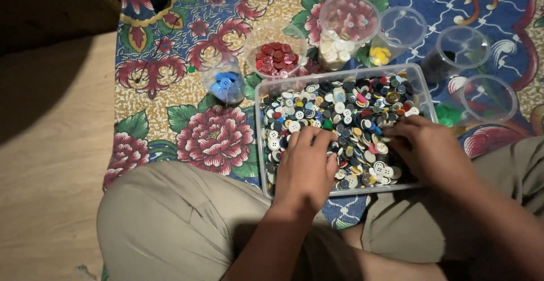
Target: Sorting a large variety of buttons from a central container into smaller separate containers based on color or type.
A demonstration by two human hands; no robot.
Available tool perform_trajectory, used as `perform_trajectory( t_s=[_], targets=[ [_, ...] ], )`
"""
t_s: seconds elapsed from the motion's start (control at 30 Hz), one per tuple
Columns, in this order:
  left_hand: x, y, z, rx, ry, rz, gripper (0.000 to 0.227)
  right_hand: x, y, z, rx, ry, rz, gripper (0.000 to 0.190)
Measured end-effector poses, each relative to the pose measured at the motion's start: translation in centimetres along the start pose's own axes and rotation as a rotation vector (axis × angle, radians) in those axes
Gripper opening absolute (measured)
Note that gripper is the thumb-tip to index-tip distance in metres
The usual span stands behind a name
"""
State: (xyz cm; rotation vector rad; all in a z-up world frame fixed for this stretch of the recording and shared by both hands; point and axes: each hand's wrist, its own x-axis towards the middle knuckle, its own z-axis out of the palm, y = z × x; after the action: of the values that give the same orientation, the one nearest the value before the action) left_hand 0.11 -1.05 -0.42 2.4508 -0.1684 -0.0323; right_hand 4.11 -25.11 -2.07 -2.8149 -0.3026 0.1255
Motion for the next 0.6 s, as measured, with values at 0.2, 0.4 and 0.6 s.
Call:
perform_trajectory(
  t_s=[0.2,0.4,0.6],
  targets=[
    [0.2,0.0,-0.1,-0.012,-0.010,-0.032,0.035,0.6,-4.2,-4.2,0.575,-0.160,0.657,0.021],
    [0.5,-0.1,0.1,-0.028,-0.028,-0.022,0.031,-0.8,-1.6,-1.7,0.777,-0.112,0.573,0.031],
    [0.7,-0.1,-0.2,-0.033,-0.080,-0.068,0.033,-0.6,-1.3,-0.5,1.223,-0.172,0.686,0.041]
  ],
)
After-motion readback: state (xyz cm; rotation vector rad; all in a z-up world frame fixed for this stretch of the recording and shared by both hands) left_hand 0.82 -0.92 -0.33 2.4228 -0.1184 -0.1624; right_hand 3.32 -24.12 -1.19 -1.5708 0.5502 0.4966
